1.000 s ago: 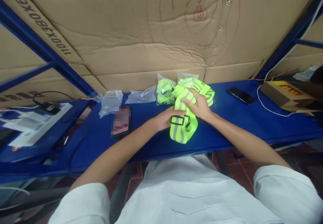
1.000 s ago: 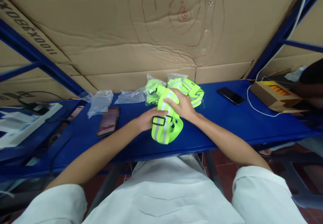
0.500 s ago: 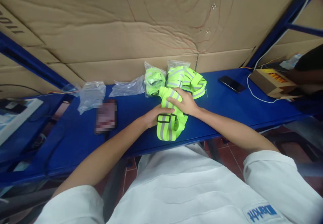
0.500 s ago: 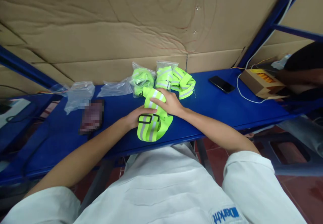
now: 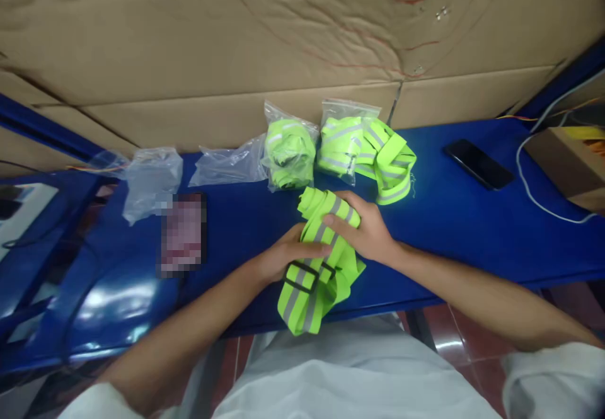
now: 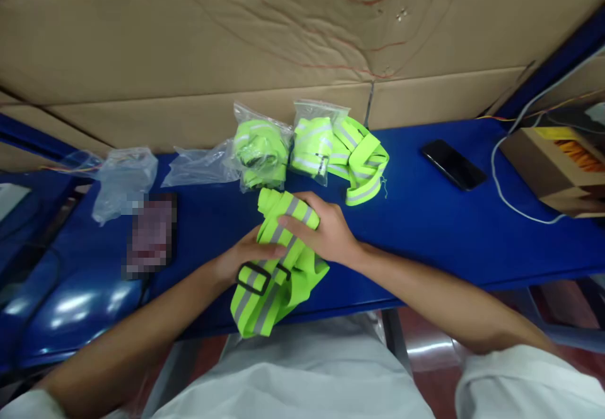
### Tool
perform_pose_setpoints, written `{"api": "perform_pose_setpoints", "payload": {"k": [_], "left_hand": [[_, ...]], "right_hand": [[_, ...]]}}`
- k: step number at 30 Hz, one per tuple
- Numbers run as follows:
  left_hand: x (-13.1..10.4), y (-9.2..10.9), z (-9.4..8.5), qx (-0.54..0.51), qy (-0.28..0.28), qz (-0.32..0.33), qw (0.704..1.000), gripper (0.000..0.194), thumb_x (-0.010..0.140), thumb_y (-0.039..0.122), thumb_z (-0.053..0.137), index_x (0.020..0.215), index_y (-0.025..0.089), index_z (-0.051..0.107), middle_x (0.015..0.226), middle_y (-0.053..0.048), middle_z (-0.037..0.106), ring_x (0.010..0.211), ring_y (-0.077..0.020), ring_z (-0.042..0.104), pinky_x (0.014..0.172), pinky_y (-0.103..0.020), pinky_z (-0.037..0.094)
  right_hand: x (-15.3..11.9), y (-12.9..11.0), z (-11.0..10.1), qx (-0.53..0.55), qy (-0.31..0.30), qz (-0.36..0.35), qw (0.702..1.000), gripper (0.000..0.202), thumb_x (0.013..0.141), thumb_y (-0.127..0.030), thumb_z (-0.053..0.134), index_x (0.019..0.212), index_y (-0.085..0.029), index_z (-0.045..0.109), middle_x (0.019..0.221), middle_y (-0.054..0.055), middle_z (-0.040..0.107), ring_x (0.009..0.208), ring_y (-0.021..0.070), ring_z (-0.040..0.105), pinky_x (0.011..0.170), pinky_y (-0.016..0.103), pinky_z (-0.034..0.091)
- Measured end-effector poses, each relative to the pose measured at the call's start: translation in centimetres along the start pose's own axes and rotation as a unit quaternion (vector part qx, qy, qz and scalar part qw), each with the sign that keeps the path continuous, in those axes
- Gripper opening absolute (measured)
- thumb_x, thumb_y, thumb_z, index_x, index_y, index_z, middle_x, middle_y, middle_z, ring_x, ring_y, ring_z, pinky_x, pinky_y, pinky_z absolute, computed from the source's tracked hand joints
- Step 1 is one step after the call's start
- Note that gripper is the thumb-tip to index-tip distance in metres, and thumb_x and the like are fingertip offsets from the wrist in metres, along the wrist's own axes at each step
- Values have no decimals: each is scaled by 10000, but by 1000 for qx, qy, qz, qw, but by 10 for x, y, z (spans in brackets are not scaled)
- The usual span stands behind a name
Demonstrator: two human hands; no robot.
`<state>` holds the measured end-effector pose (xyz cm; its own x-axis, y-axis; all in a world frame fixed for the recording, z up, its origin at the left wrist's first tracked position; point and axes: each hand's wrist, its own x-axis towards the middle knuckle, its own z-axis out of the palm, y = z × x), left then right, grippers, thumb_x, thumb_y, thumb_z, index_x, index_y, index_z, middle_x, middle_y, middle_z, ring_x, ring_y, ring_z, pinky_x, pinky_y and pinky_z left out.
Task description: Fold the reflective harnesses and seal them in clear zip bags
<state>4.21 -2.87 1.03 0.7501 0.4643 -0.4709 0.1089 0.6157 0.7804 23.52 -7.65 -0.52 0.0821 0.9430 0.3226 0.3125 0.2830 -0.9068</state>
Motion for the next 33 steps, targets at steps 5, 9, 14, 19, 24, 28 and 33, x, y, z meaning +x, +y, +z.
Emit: {"api": "perform_pose_setpoints", "payload": {"k": [5,9,14,19,24,28,33], "left_hand": [[-5,7,-1,6,-12,-26,1000,499,646,405,970,1029,134,800,956,-98,808,838,-253,767,790,-307,616],[-8,14,-3,26,-14,-44,999,486,637,409,980,1014,160,802,934,-60,791,811,-208,731,746,-264,578],[-7,22,-7,1,-52,-46,998,481,673,414,974,1063,201,790,999,-36,758,873,-173,685,790,-243,537],[-8,27,-14,-67,-114,-15,991,763,747,555,916,1409,312,625,1242,-40,674,1164,-213,633,947,-268,505],[-6,30,-20,-71,-120,-46,989,757,760,450,930,1409,322,562,1188,-19,639,1074,-187,622,849,-240,497],[-5,29,-25,-48,-64,-21,997,571,831,410,867,1331,360,594,1110,8,670,986,-179,647,813,-251,516],[-10,28,-30,187,44,87,978,675,874,367,792,1474,442,490,1331,-23,687,1151,-281,684,960,-380,568]], "right_hand": [[-4,-3,0,24,-10,31,999,333,937,-466,758,1170,-237,697,991,13,791,829,209,757,712,302,614],[-6,-9,-2,31,-7,22,999,345,906,-394,806,1221,-304,698,1038,-10,804,848,212,786,727,305,658],[1,-17,-7,-50,35,-15,998,444,873,-372,838,1290,-387,686,1134,-4,804,942,251,804,824,368,693],[13,-13,-22,-147,103,-12,984,500,891,-393,813,1365,-434,660,1187,28,791,1033,313,789,854,465,687],[16,-2,-39,-229,166,-7,959,542,867,-420,825,1386,-392,670,1208,63,783,1078,355,769,910,529,653],[19,5,-40,-225,146,25,963,497,872,-457,800,1346,-365,684,1169,75,788,1024,360,776,840,524,661],[32,12,-37,-165,127,100,973,422,859,-557,785,1196,-310,723,1063,65,804,940,332,782,804,487,665]]}}
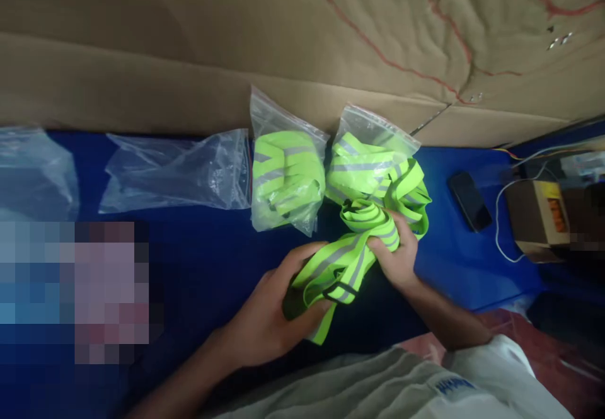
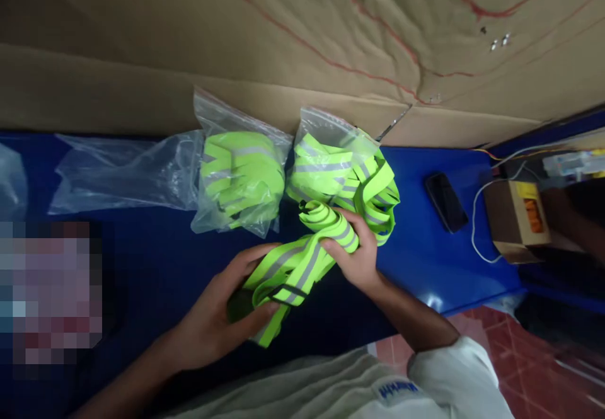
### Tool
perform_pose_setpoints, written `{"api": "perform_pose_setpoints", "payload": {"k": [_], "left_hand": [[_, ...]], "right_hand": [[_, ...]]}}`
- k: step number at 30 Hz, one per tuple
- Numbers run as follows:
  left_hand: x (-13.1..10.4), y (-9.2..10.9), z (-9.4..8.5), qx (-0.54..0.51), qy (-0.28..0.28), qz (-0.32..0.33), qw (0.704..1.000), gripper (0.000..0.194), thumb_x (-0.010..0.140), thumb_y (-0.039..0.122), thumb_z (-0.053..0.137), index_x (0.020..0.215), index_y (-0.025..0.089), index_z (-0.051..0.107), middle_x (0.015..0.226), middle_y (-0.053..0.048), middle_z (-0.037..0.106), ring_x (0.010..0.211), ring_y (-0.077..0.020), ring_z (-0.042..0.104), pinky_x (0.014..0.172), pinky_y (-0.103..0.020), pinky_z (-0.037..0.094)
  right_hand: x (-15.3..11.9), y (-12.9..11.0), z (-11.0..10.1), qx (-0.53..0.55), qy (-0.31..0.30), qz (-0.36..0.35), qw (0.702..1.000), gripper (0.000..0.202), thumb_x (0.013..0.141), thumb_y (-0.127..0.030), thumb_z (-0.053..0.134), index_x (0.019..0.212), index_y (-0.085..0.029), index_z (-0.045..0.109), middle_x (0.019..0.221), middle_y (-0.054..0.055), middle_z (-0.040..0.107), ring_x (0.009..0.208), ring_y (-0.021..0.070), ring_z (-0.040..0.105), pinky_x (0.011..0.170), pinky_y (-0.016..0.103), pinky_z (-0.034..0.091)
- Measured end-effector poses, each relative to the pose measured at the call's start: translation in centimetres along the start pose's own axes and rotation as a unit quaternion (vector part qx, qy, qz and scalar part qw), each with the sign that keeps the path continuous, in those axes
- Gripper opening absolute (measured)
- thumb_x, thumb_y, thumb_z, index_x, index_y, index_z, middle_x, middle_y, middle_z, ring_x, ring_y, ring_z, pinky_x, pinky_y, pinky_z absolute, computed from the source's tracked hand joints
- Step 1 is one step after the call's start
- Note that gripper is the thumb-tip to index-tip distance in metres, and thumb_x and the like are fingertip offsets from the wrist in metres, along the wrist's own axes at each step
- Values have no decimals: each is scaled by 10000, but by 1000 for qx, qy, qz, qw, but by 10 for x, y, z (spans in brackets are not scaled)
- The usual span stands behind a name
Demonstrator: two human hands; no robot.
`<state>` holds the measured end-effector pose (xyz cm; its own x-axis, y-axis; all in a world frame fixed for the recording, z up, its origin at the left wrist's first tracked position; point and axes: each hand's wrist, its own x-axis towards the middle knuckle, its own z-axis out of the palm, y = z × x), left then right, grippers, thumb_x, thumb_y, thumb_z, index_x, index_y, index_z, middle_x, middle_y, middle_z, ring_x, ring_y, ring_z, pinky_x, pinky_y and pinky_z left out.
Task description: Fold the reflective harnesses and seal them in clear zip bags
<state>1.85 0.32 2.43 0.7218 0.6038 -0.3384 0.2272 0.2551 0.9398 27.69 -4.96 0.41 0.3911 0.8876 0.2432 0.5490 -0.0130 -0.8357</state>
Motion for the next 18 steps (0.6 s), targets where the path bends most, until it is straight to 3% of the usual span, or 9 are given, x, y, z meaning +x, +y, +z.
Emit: {"api": "perform_pose_setpoints", "payload": {"k": [3,5,10,14,16,18], "left_hand": [[2,-1,-1,162,60,48,984,652,919,359,727,1509,390,451,1483,-63,596,1337,-309,610,1107,-433,526],[4,-2,0,217,91,68,970,595,958,334,671,1504,354,436,1487,-77,574,1367,-289,586,1145,-434,507],[3,-5,4,279,117,166,938,419,955,302,659,1367,276,595,1477,-120,542,1389,-296,558,1178,-446,484],[-2,-4,7,360,127,195,903,343,965,372,638,1293,287,694,1575,-113,487,1445,-339,497,1192,-509,437],[-5,-3,6,361,137,203,900,317,977,413,597,1232,283,732,1548,-107,532,1412,-346,524,1179,-530,430],[-7,-1,4,328,123,195,916,289,998,415,532,1044,276,782,1419,-80,647,1270,-317,631,1099,-502,496]], "right_hand": [[6,3,2,27,-17,21,999,445,852,-540,806,1218,-301,724,1128,62,800,1024,320,773,886,472,653],[7,4,3,45,-23,20,999,465,864,-494,814,1276,-303,715,1226,64,782,1126,315,753,971,469,632],[1,4,10,72,-4,13,997,441,881,-467,804,1275,-286,723,1239,63,783,1146,310,751,1019,483,622],[-2,3,10,95,0,24,995,457,871,-541,796,1224,-259,729,1149,62,804,1049,302,772,968,479,645],[-4,1,9,108,2,16,994,476,882,-566,783,1224,-242,722,1126,62,806,1026,288,774,950,457,651],[-7,-1,10,108,0,-3,994,494,901,-581,763,1245,-230,711,1170,68,796,1066,278,766,979,441,642]]}}
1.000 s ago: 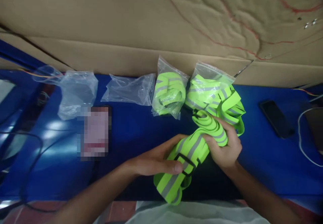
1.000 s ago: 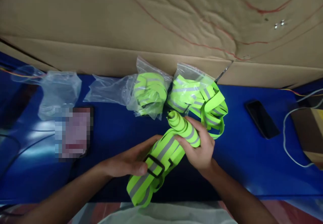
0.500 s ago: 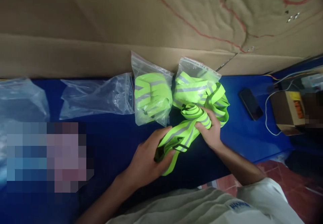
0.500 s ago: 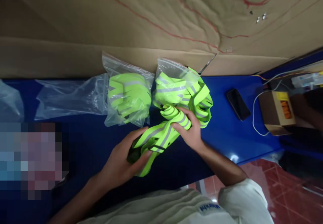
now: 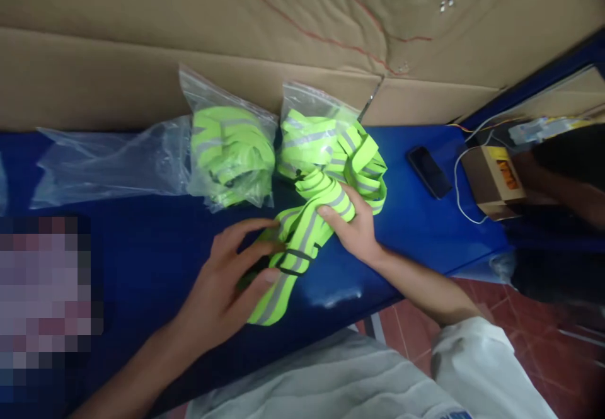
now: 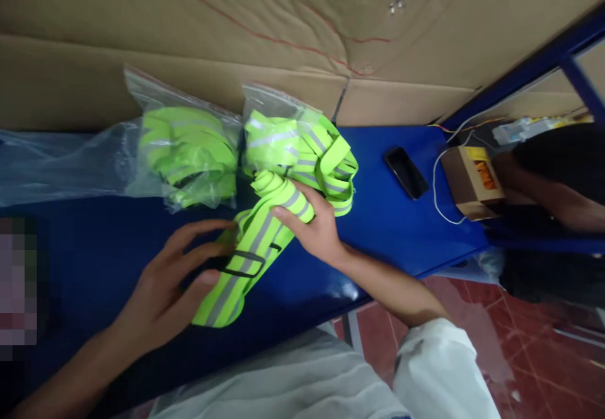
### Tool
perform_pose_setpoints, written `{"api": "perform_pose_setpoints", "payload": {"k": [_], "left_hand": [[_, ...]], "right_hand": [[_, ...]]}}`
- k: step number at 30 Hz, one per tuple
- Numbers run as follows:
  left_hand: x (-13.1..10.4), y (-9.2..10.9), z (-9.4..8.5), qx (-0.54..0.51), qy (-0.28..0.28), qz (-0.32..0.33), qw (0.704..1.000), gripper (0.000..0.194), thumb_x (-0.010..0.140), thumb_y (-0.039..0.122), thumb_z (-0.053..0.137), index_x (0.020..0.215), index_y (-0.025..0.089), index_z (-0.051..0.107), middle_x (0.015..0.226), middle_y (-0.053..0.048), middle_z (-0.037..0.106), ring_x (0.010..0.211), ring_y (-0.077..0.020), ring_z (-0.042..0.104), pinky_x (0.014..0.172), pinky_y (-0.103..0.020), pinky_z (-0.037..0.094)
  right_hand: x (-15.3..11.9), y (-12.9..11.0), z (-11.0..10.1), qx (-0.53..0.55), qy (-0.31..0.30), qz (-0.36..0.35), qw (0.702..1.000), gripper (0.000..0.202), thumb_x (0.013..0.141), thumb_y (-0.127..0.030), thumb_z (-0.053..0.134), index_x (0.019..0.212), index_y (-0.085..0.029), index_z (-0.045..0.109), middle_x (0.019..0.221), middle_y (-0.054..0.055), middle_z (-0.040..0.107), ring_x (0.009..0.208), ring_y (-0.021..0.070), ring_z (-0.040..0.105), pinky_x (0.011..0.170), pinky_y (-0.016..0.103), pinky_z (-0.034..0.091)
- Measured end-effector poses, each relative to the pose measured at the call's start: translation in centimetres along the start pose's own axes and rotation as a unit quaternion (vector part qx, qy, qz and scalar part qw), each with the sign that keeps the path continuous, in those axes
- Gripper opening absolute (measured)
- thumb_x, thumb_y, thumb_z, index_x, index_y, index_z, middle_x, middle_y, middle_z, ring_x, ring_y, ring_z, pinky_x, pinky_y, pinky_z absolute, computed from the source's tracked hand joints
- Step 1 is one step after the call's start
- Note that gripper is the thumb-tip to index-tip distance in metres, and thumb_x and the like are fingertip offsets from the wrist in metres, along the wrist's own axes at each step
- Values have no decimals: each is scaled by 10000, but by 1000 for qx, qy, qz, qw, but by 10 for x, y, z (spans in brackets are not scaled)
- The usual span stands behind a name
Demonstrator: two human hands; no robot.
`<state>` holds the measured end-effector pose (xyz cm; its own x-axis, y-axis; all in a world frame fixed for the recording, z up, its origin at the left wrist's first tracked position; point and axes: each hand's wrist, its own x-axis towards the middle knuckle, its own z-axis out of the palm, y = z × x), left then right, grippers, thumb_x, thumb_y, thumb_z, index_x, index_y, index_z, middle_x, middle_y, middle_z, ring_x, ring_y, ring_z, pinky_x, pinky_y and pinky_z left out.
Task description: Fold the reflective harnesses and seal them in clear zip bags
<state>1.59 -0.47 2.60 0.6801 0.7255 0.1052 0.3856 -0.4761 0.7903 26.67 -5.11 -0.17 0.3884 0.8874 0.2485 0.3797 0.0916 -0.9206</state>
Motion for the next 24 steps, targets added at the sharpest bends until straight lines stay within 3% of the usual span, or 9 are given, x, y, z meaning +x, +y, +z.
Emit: {"api": "perform_pose_setpoints", "payload": {"k": [3,7,9,14,16,18,19,21,24], "left_hand": [[2,3,-3,-39,15,-41,998,301,974,457,525,843,335,767,1103,15,764,955,-264,729,875,-432,593],[6,13,2,19,92,-98,991,231,897,549,638,937,345,740,906,33,748,849,-255,731,789,-386,596],[7,14,8,-43,105,-125,986,269,877,577,687,971,327,709,917,27,743,814,-223,724,677,-325,578],[9,4,16,-274,32,-175,945,268,913,533,735,1073,329,665,778,18,678,607,-165,653,471,-268,518],[10,0,16,-255,77,-138,954,278,933,539,711,1083,307,679,839,-1,671,689,-179,675,565,-299,574],[9,1,17,-201,143,-60,967,389,897,525,757,1191,291,658,1064,-24,689,962,-234,711,845,-376,626],[8,2,18,-180,141,-22,973,517,857,513,802,1281,279,623,1208,-37,674,1136,-280,684,1020,-428,586],[7,8,22,-194,106,32,975,791,754,514,885,1408,240,534,1430,-88,603,1369,-347,574,1197,-480,479],[8,16,30,-254,1,-11,967,898,734,479,914,1469,196,482,1485,-132,595,1382,-338,577,1178,-442,493]], "right_hand": [[-4,0,5,-27,-32,-48,998,530,910,-588,761,1284,-218,694,1265,79,766,1161,268,739,1064,421,607],[-8,0,10,-54,-69,-164,983,559,933,-538,762,1336,-165,658,1336,95,733,1219,216,712,1109,344,578],[-9,-3,8,-84,-62,-205,973,568,970,-556,709,1374,-163,639,1384,84,710,1269,198,685,1137,310,555],[-9,-17,-5,-138,-41,-300,943,672,986,-712,590,1373,-166,648,1397,78,703,1327,204,637,1194,332,508],[-9,-20,-10,-144,-24,-337,930,648,1003,-694,579,1373,-166,647,1388,95,705,1334,214,631,1196,353,508],[-10,-23,-15,-146,-6,-373,916,578,1033,-628,580,1399,-182,624,1368,108,710,1321,227,641,1174,382,528],[-11,-24,-17,-146,-6,-390,909,542,1044,-583,590,1423,-196,603,1359,112,711,1309,235,648,1159,404,541],[-13,-26,-19,-125,-11,-431,894,529,1039,-513,633,1468,-212,568,1323,127,715,1266,260,671,1099,447,575],[-16,-29,-20,-98,-34,-441,892,587,994,-479,707,1512,-251,550,1321,125,704,1249,302,676,1063,494,586]]}}
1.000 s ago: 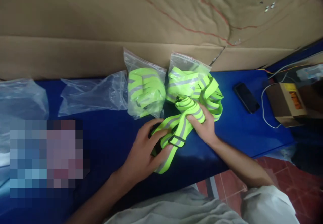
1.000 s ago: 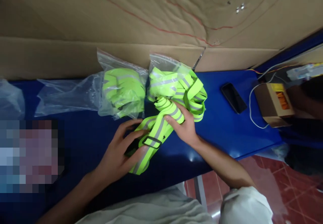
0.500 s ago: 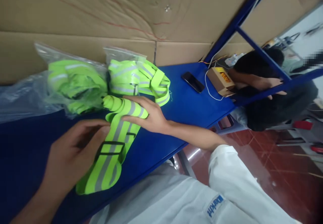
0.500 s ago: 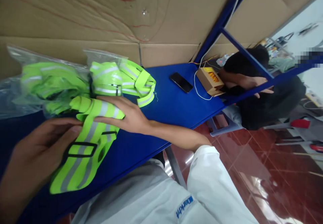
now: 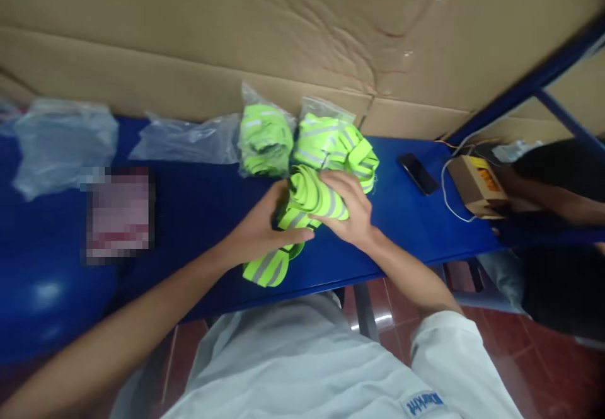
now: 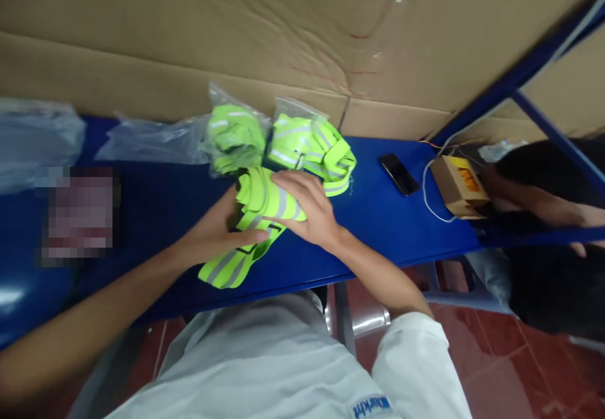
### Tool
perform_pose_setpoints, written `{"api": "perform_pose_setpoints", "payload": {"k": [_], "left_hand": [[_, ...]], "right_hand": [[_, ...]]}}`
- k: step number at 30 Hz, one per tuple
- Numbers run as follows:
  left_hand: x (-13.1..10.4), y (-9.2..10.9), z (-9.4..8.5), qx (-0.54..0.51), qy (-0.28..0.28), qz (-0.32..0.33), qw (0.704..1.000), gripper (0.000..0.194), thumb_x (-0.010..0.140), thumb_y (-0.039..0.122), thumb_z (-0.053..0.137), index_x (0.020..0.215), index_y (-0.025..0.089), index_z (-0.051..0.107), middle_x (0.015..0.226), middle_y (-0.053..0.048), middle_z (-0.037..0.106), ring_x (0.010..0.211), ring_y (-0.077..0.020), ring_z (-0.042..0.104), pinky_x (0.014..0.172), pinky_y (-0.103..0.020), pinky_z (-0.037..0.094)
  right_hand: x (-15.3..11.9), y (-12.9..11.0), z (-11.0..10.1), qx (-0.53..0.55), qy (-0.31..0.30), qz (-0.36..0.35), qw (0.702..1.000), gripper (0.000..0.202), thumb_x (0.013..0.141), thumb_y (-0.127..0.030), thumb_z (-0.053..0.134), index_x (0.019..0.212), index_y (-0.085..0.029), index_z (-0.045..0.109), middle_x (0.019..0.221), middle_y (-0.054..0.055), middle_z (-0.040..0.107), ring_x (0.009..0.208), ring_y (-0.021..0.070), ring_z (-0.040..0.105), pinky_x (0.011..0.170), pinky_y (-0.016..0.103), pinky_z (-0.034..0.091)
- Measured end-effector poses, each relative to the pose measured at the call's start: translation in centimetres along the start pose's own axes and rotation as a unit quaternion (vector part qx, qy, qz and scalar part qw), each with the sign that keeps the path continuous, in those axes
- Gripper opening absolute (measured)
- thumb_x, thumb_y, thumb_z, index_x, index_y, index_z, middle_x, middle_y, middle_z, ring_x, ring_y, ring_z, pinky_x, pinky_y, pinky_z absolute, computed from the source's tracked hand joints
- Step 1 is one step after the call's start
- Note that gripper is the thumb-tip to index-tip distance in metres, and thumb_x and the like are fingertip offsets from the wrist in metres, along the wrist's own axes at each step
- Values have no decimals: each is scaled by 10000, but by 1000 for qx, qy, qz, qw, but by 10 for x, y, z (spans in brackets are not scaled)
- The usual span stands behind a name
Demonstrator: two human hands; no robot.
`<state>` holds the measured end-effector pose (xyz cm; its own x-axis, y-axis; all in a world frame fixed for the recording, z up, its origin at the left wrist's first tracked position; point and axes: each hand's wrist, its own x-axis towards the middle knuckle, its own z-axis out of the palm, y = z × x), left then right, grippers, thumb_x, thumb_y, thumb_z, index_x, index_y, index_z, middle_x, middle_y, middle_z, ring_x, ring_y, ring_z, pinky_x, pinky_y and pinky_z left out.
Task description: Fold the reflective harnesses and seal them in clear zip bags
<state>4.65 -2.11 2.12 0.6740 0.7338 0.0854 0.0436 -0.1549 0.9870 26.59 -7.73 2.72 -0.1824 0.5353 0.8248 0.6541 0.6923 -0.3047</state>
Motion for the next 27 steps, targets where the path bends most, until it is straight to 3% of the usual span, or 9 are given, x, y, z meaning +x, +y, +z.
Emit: {"api": "perform_pose_setpoints", "payload": {"k": [3,6,8,11,13,16,21,24,27], "left_hand": [[1,1,9,-69,-82,-80,991,701,745,413,915,1327,161,617,1243,-93,723,1153,-279,691,972,-339,574],[-2,2,15,-174,-151,-172,958,578,740,329,923,1243,177,684,1017,-30,756,895,-194,706,766,-261,559],[-3,3,17,-256,-174,-205,929,623,709,304,953,1262,199,687,960,-7,752,832,-164,692,750,-246,550],[-3,1,16,-353,-161,-192,902,640,741,443,941,1288,224,690,1044,-21,761,901,-166,703,832,-255,559],[0,-1,11,-348,-124,-168,914,573,811,578,857,1232,214,722,1096,-39,762,953,-176,707,860,-254,554],[6,0,-4,-252,-86,-150,952,573,825,684,788,1070,167,758,1006,-46,760,902,-177,700,798,-237,540],[12,7,-27,-179,-135,-167,960,581,675,595,930,1015,164,738,859,-6,735,739,-150,665,653,-211,512],[14,6,-35,-189,-161,-154,957,514,717,581,905,963,166,726,856,2,727,728,-134,653,658,-203,505],[16,0,-36,-127,-123,-126,976,428,780,546,856,874,158,701,765,15,682,653,-111,607,607,-188,456]], "right_hand": [[1,-7,-2,16,-13,21,1000,624,953,-469,760,1509,-264,567,1320,116,706,1237,320,679,1056,499,587],[2,-13,-3,9,-19,52,998,593,941,-468,775,1472,-269,601,1300,101,721,1219,316,687,1058,495,585],[2,-13,-3,-6,-19,65,998,564,949,-490,759,1452,-279,614,1291,90,727,1215,316,689,1068,500,578],[2,-8,-3,-45,-18,74,996,562,963,-548,717,1445,-280,610,1297,93,719,1226,332,683,1088,536,560],[1,-3,-4,-67,-20,70,995,577,960,-574,705,1444,-278,603,1303,100,709,1226,343,679,1092,563,552],[-1,4,-3,-57,-17,72,996,581,941,-567,734,1433,-284,609,1297,90,704,1227,330,674,1090,548,555],[-7,8,-1,-25,17,144,989,575,944,-601,708,1393,-250,628,1283,97,698,1198,309,691,1050,508,578],[-11,11,-1,-9,64,208,976,550,933,-616,702,1303,-211,661,1136,89,716,1065,283,725,956,470,613],[-16,19,-3,12,84,267,960,497,955,-599,666,1253,-202,661,1035,60,696,950,243,724,895,429,623]]}}
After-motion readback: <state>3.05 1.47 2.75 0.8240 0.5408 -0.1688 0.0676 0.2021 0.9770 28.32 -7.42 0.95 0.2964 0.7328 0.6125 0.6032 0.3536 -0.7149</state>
